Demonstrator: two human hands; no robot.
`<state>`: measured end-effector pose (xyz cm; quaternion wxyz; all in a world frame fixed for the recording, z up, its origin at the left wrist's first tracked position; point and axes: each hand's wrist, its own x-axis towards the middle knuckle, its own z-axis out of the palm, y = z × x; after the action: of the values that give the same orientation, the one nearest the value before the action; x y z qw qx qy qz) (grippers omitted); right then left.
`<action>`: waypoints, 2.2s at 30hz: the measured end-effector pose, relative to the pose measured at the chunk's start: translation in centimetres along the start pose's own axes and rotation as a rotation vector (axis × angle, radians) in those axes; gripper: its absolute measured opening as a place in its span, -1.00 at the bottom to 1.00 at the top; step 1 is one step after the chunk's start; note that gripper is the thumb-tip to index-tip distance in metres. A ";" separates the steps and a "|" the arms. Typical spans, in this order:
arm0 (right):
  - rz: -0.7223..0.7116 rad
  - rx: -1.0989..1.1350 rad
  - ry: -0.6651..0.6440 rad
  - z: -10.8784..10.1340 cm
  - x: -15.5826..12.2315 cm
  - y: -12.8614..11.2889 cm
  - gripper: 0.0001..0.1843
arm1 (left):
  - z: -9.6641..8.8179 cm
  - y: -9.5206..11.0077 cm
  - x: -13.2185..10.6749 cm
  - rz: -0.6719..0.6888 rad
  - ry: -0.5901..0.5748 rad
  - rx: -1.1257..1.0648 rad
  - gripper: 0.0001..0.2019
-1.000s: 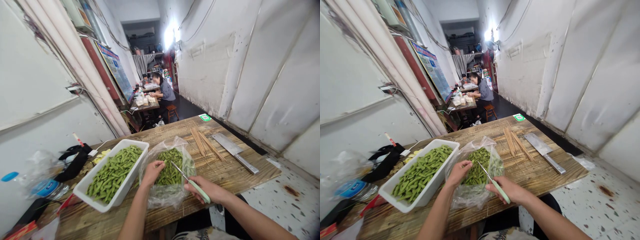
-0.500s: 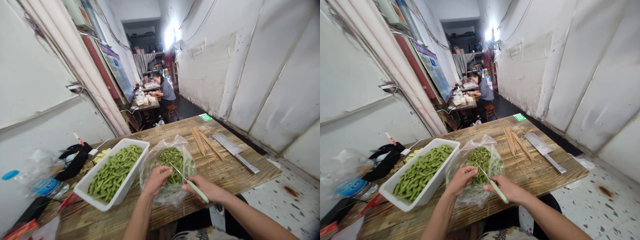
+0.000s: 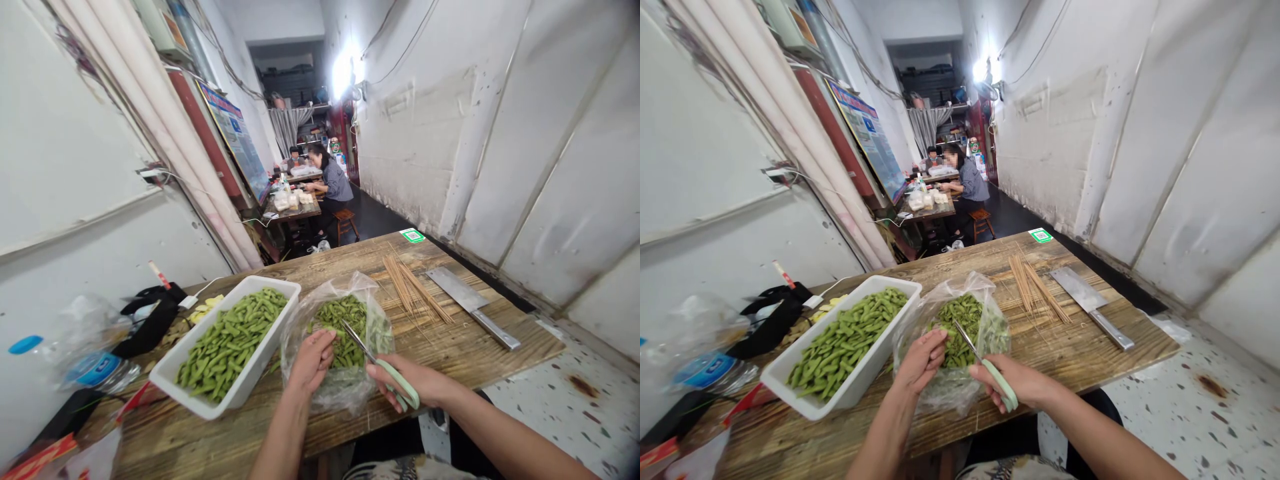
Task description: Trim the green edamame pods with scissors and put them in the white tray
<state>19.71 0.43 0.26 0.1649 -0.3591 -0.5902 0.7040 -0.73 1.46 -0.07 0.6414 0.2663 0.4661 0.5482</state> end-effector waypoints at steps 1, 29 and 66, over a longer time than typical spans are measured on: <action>0.003 0.000 0.007 0.0 0.0 0.1 -0.48 | 0.1 -0.1 0.0 0.014 0.005 -0.011 -0.66; 0.013 0.011 0.070 -0.7 0.1 1.1 -0.57 | -4.0 9.7 -1.5 0.656 0.665 0.516 -0.86; -0.054 -0.236 0.119 -1.0 -1.3 -1.1 -0.59 | 0.5 0.1 0.9 0.261 -0.071 0.736 -0.66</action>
<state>21.11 0.56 1.69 0.1751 -0.4011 -0.6675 0.6025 -0.39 2.42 -0.04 0.4436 0.5543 0.5714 0.4116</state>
